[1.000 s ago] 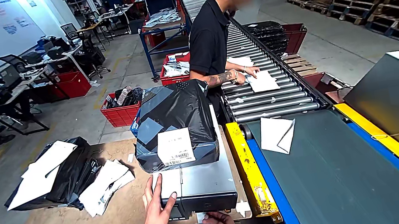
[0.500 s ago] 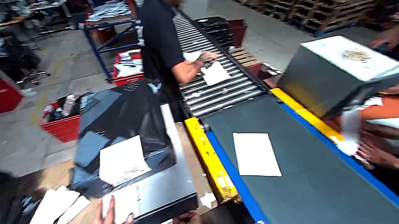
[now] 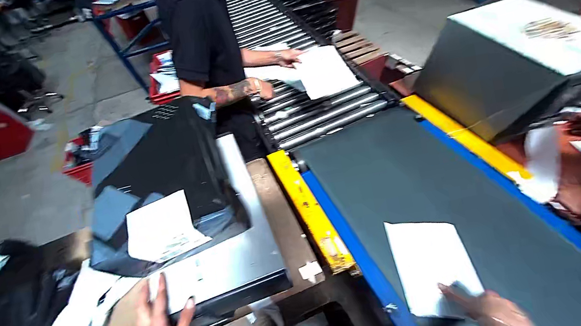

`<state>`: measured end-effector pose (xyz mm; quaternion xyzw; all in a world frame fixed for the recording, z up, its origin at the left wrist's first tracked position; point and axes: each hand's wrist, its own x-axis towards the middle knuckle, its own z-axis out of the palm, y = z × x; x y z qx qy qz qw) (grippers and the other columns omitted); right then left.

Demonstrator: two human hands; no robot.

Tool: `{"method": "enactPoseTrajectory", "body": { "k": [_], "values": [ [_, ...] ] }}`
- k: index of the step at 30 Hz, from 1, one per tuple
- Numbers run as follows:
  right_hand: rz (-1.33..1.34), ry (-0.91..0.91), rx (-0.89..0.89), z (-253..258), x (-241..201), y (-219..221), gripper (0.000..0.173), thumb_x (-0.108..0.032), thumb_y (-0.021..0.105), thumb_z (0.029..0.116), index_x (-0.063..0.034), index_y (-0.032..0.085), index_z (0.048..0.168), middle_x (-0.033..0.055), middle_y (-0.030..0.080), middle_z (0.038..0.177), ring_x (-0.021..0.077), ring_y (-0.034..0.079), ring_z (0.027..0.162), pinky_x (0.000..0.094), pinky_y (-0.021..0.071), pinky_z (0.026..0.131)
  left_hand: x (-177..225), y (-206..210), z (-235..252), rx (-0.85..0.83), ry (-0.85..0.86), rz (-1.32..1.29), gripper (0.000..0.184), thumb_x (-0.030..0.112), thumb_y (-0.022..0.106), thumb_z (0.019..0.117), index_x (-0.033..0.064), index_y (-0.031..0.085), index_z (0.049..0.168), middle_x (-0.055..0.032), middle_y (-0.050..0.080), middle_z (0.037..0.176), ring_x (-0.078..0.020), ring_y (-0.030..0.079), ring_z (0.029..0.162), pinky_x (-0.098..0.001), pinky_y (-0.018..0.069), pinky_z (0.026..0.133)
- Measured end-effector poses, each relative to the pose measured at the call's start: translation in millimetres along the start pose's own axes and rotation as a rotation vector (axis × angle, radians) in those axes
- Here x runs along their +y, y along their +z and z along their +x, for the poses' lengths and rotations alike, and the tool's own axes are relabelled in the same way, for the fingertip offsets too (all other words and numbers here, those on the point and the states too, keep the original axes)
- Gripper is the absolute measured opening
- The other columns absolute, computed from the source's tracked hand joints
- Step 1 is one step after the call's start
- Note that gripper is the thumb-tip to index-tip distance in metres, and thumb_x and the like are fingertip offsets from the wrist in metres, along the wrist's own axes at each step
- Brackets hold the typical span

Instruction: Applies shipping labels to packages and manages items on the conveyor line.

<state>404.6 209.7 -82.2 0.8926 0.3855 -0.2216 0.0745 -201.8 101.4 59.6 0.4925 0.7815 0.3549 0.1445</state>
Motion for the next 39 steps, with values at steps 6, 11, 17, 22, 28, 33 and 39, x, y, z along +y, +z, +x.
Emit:
{"method": "enactPoseTrajectory", "body": {
  "k": [6,11,17,22,28,33,39],
  "values": [
    [0.342,-0.710,-0.236,-218,-135,50,0.054,-0.060,0.065,0.0936,-0.0075,0.079,0.091,0.0137,0.075,0.084,0.0318,0.073,0.079,0.0580,0.0594,0.075,-12,-5,-2,-0.001,-0.075,-0.037,0.078,0.052,0.062,0.0920,0.0190,0.039,0.159,-0.0146,0.017,0.170,-0.0421,0.025,0.151,-0.0650,0.0265,0.117],
    [0.894,-0.238,-0.879,-315,-265,116,0.039,-0.028,0.070,0.1006,0.0014,0.062,0.124,0.0156,0.077,0.092,0.0248,0.075,0.073,0.0395,0.0621,0.062,-11,-8,-3,-0.045,-0.075,-0.063,0.080,0.053,0.061,0.0919,0.0177,0.038,0.160,-0.0145,0.012,0.171,-0.0423,0.020,0.153,-0.0650,0.0235,0.119],
    [1.161,-0.209,-0.697,-327,-281,129,0.019,0.006,0.065,0.0952,0.0112,0.060,0.112,0.0181,0.072,0.080,0.0233,0.071,0.062,0.0375,0.0603,0.057,-16,-3,-2,0.002,0.014,-0.057,0.081,0.060,0.059,0.0909,0.0159,0.042,0.157,-0.0193,0.017,0.169,-0.0480,0.024,0.150,-0.0675,0.0251,0.116],
    [0.863,-0.471,-0.549,-254,-178,78,0.023,-0.020,0.077,0.0935,0.0015,0.074,0.088,0.0116,0.074,0.071,0.0207,0.072,0.060,0.0396,0.0630,0.061,-10,-7,-2,-0.058,0.059,-0.047,0.083,0.047,0.065,0.0932,0.0059,0.035,0.159,-0.0307,0.014,0.166,-0.0543,0.018,0.150,-0.0687,0.0180,0.119],
    [1.028,-0.211,-0.055,14,-179,16,0.034,-0.025,0.073,0.0984,0.0014,0.067,0.078,0.0063,0.071,0.068,0.0146,0.062,0.054,0.0352,0.0535,0.057,-13,-7,1,-0.073,0.049,0.030,0.081,0.042,0.063,0.0956,0.0033,0.033,0.159,-0.0341,0.015,0.164,-0.0497,0.014,0.153,-0.0595,0.0159,0.124],
    [0.197,-0.095,-0.129,54,-135,3,0.073,-0.066,0.077,0.0805,-0.0026,0.073,0.116,0.0211,0.072,0.116,0.0372,0.068,0.112,0.0606,0.0529,0.096,-5,-9,3,-0.125,0.012,0.043,0.084,0.045,0.062,0.0958,0.0050,0.028,0.161,-0.0341,0.010,0.165,-0.0497,0.011,0.153,-0.0591,0.0168,0.124],
    [0.225,-0.577,-0.215,-113,-102,40,0.069,-0.065,0.058,0.0955,0.0020,0.076,0.094,0.0250,0.073,0.088,0.0416,0.072,0.084,0.0637,0.0564,0.077,-5,-8,-1,-0.003,-0.074,-0.016,0.080,0.051,0.063,0.0913,0.0168,0.038,0.160,-0.0179,0.018,0.169,-0.0432,0.019,0.153,-0.0651,0.0246,0.119]
  ]
}}
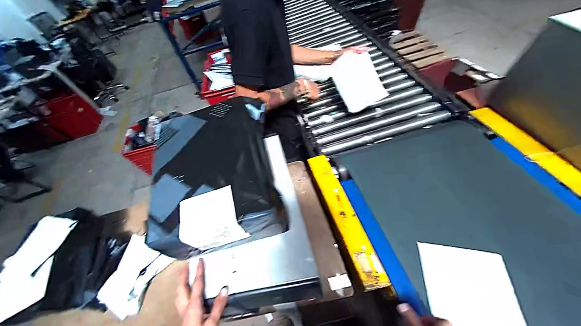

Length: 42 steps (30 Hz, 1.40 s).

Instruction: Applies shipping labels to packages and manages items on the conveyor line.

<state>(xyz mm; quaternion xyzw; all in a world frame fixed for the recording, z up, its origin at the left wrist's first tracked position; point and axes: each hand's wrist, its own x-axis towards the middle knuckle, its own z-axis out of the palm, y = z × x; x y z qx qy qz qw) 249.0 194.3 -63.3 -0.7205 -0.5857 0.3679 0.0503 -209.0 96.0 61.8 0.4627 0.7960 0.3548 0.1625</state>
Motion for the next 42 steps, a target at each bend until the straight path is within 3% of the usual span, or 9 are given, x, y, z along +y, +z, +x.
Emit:
{"method": "enactPoseTrajectory", "body": {
  "k": [3,6,16,20,28,30,34,38,42],
  "values": [
    [0.527,-0.297,-0.336,-57,-93,108,0.030,-0.032,0.070,0.0980,-0.0031,0.077,0.097,0.0088,0.076,0.081,0.0208,0.073,0.068,0.0429,0.0637,0.065,-5,-3,-1,-0.013,-0.018,-0.011,0.081,0.052,0.063,0.0918,0.0183,0.037,0.160,-0.0162,0.017,0.170,-0.0437,0.023,0.152,-0.0660,0.0271,0.117],
    [0.728,-0.096,-0.503,-64,-160,154,0.036,-0.030,0.075,0.0962,-0.0009,0.072,0.116,0.0129,0.078,0.095,0.0238,0.075,0.073,0.0414,0.0639,0.064,-7,-4,-2,-0.046,-0.032,-0.035,0.081,0.052,0.062,0.0920,0.0195,0.035,0.161,-0.0144,0.013,0.171,-0.0439,0.022,0.152,-0.0642,0.0273,0.118],
    [0.933,0.083,-0.232,-72,-227,161,0.013,-0.001,0.066,0.0972,0.0101,0.065,0.104,0.0145,0.074,0.076,0.0175,0.069,0.058,0.0314,0.0562,0.053,-15,-1,-3,-0.021,0.037,-0.001,0.080,0.058,0.059,0.0928,0.0184,0.039,0.159,-0.0173,0.016,0.170,-0.0466,0.022,0.152,-0.0672,0.0258,0.117],
    [0.639,-0.022,-0.307,-65,-141,106,0.026,-0.022,0.069,0.0997,0.0012,0.076,0.091,0.0104,0.076,0.076,0.0179,0.071,0.060,0.0373,0.0607,0.061,-12,5,-3,-0.027,0.117,0.007,0.082,0.055,0.061,0.0926,0.0129,0.037,0.159,-0.0247,0.017,0.168,-0.0512,0.020,0.150,-0.0689,0.0226,0.117],
    [0.428,0.249,0.330,186,74,-107,0.035,-0.034,0.068,0.1009,-0.0006,0.077,0.094,0.0101,0.077,0.082,0.0240,0.072,0.071,0.0496,0.0584,0.076,-9,3,5,-0.119,0.139,0.082,0.082,0.040,0.063,0.0976,0.0003,0.028,0.160,-0.0359,0.013,0.164,-0.0471,0.013,0.154,-0.0527,0.0156,0.126],
    [0.253,0.388,0.223,197,100,-117,0.041,-0.043,0.074,0.0956,-0.0032,0.076,0.102,0.0091,0.077,0.087,0.0219,0.074,0.076,0.0442,0.0599,0.078,-7,1,5,-0.152,0.109,0.083,0.082,0.039,0.062,0.0985,0.0004,0.026,0.161,-0.0350,0.011,0.165,-0.0445,0.011,0.155,-0.0499,0.0145,0.127],
    [-0.228,0.525,0.168,127,115,-133,0.089,-0.072,0.080,0.0719,0.0006,0.069,0.121,0.0268,0.069,0.122,0.0438,0.065,0.117,0.0659,0.0509,0.096,6,3,3,-0.117,0.086,0.033,0.083,0.042,0.063,0.0963,0.0037,0.028,0.161,-0.0343,0.010,0.165,-0.0479,0.014,0.153,-0.0567,0.0219,0.123],
    [-0.067,0.201,0.168,40,62,-55,0.068,-0.059,0.054,0.1000,0.0055,0.075,0.096,0.0289,0.073,0.094,0.0464,0.071,0.090,0.0679,0.0537,0.080,-3,2,0,0.007,0.011,-0.014,0.079,0.051,0.063,0.0908,0.0165,0.040,0.159,-0.0188,0.018,0.169,-0.0436,0.019,0.154,-0.0653,0.0240,0.120],
    [0.442,-0.274,-0.254,-51,-81,96,0.026,-0.025,0.064,0.1011,-0.0025,0.078,0.098,0.0096,0.076,0.082,0.0218,0.073,0.069,0.0455,0.0639,0.067,-11,0,-1,-0.001,-0.015,-0.017,0.079,0.054,0.063,0.0916,0.0216,0.038,0.160,-0.0138,0.017,0.170,-0.0424,0.026,0.150,-0.0652,0.0306,0.116]
  ]
}}
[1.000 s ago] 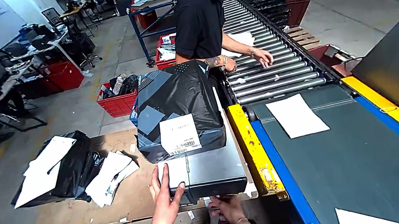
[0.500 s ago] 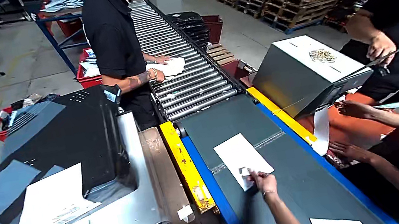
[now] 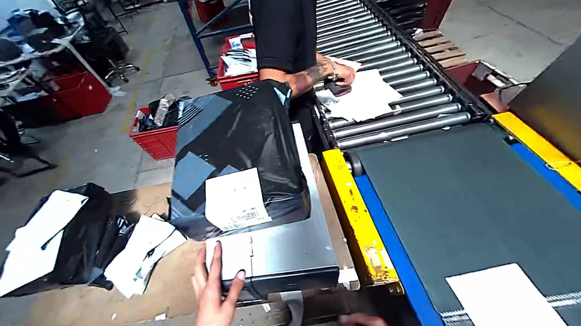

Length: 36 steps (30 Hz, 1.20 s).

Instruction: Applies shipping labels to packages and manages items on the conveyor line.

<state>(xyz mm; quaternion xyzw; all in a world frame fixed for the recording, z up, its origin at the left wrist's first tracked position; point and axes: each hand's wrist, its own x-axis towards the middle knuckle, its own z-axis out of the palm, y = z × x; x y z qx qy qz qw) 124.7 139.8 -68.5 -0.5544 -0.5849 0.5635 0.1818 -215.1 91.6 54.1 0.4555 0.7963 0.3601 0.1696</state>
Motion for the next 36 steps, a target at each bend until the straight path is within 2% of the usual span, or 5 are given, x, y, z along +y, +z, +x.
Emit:
{"method": "enactPoseTrajectory", "body": {
  "k": [3,8,25,30,36],
  "values": [
    [0.267,0.104,-0.161,22,-38,84,0.024,-0.017,0.065,0.1018,0.0021,0.072,0.114,0.0115,0.078,0.091,0.0202,0.074,0.070,0.0380,0.0630,0.064,3,-5,3,-0.004,-0.038,0.084,0.072,0.052,0.060,0.0914,0.0226,0.045,0.156,-0.0132,0.025,0.167,-0.0379,0.037,0.146,-0.0602,0.0418,0.110],
    [0.381,0.214,-0.070,31,-72,100,0.029,-0.008,0.070,0.0979,0.0021,0.066,0.125,0.0115,0.077,0.099,0.0178,0.072,0.070,0.0317,0.0580,0.057,25,-8,36,0.186,-0.146,0.065,0.025,0.020,0.055,0.0942,0.0068,0.069,0.111,-0.0199,0.058,0.123,-0.0392,0.058,0.114,-0.0601,0.0496,0.092],
    [0.371,0.298,0.036,46,-81,98,0.021,-0.019,0.075,0.0969,0.0012,0.074,0.102,0.0081,0.078,0.081,0.0123,0.070,0.060,0.0272,0.0547,0.052,42,8,55,0.326,-0.482,0.091,0.028,0.024,0.044,0.1046,0.0022,0.061,0.110,-0.0208,0.064,0.112,-0.0397,0.062,0.107,-0.0648,0.0449,0.081],
    [0.455,0.192,0.235,44,-81,116,0.008,0.001,0.073,0.0909,0.0088,0.071,0.092,0.0121,0.073,0.071,0.0152,0.067,0.056,0.0321,0.0567,0.055,36,12,51,0.339,-0.400,0.105,0.031,0.025,0.047,0.1043,0.0001,0.065,0.111,-0.0236,0.067,0.106,-0.0432,0.065,0.102,-0.0705,0.0461,0.081],
    [0.201,0.051,0.142,12,-12,-3,0.015,-0.010,0.071,0.0941,0.0019,0.075,0.087,0.0103,0.074,0.073,0.0184,0.071,0.061,0.0386,0.0622,0.061,35,24,54,0.377,-0.307,0.065,0.034,0.022,0.046,0.1013,-0.0070,0.062,0.110,-0.0244,0.065,0.099,-0.0366,0.063,0.095,-0.0606,0.0480,0.085]
  ]
}}
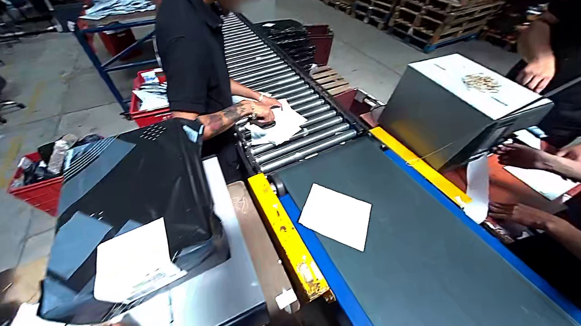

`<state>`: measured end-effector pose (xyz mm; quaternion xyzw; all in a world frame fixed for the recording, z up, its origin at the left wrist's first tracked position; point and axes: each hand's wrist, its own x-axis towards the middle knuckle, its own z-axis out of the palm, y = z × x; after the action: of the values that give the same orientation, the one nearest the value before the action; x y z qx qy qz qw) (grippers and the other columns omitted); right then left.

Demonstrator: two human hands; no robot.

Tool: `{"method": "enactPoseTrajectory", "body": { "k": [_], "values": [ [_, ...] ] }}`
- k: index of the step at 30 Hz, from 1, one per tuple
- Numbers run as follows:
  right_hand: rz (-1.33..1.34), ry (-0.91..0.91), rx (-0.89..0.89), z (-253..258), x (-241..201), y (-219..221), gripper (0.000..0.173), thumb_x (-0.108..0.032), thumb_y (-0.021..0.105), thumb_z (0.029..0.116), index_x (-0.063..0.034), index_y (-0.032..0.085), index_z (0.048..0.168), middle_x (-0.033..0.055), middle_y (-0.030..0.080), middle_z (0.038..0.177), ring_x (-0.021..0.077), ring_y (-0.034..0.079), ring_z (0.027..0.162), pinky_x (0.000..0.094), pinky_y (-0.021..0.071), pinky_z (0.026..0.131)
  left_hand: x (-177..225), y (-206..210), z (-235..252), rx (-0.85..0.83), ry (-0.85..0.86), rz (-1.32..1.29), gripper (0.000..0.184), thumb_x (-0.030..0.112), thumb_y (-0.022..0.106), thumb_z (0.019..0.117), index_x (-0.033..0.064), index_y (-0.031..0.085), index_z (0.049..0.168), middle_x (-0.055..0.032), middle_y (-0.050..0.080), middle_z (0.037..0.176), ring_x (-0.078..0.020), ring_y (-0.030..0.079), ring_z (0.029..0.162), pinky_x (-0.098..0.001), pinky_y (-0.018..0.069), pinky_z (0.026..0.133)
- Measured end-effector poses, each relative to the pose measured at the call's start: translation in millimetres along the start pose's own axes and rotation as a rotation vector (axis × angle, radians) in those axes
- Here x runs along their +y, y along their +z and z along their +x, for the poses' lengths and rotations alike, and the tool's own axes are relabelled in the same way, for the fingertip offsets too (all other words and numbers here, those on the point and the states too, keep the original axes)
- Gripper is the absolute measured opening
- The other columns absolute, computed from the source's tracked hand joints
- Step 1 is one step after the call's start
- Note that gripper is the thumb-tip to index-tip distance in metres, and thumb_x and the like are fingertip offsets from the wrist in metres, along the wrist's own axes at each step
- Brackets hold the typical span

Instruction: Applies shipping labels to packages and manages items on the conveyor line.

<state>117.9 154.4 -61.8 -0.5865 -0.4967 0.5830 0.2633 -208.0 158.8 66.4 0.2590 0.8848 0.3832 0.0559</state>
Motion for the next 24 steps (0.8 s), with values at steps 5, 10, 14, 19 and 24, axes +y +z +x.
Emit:
{"method": "enactPoseTrajectory", "body": {
  "k": [5,10,14,19,24],
  "values": [
    [-0.119,0.134,0.575,108,46,-226,0.025,-0.026,0.075,0.0956,-0.0018,0.074,0.089,0.0090,0.075,0.077,0.0226,0.071,0.069,0.0486,0.0586,0.071,-22,16,11,0.076,0.076,-0.075,0.031,0.015,0.049,0.0994,-0.0133,0.060,0.104,-0.0186,0.061,0.090,-0.0186,0.058,0.084,-0.0370,0.0498,0.082],
    [-0.644,0.576,0.530,125,69,-293,0.057,-0.063,0.073,0.0875,-0.0081,0.077,0.102,0.0175,0.075,0.103,0.0350,0.072,0.101,0.0583,0.0549,0.086,43,12,-12,0.151,-0.134,-0.046,0.026,0.005,0.049,0.0986,-0.0159,0.058,0.111,-0.0119,0.059,0.096,-0.0052,0.055,0.086,-0.0198,0.0456,0.083],
    [-0.913,0.694,0.507,53,68,-296,0.078,-0.081,0.062,0.0827,-0.0069,0.076,0.103,0.0207,0.075,0.108,0.0382,0.072,0.104,0.0605,0.0561,0.084,-12,15,6,0.031,0.005,0.008,0.037,0.020,0.045,0.1024,-0.0118,0.061,0.113,-0.0199,0.064,0.098,-0.0195,0.061,0.091,-0.0383,0.0507,0.087],
    [-0.623,0.149,0.124,-13,48,-123,0.059,-0.053,0.057,0.1002,0.0014,0.074,0.082,0.0220,0.071,0.080,0.0398,0.070,0.079,0.0629,0.0547,0.074,15,-6,-4,0.022,-0.040,0.027,0.033,0.021,0.049,0.1040,-0.0081,0.064,0.109,-0.0262,0.066,0.095,-0.0406,0.066,0.091,-0.0633,0.0500,0.082],
    [0.071,0.095,-0.253,-14,25,81,0.027,-0.024,0.069,0.0997,0.0017,0.073,0.107,0.0109,0.075,0.084,0.0185,0.070,0.066,0.0370,0.0601,0.062,1,-12,3,-0.034,-0.080,0.116,0.031,0.029,0.051,0.1002,0.0022,0.066,0.104,-0.0220,0.066,0.104,-0.0421,0.064,0.100,-0.0686,0.0465,0.079]
  ]
}}
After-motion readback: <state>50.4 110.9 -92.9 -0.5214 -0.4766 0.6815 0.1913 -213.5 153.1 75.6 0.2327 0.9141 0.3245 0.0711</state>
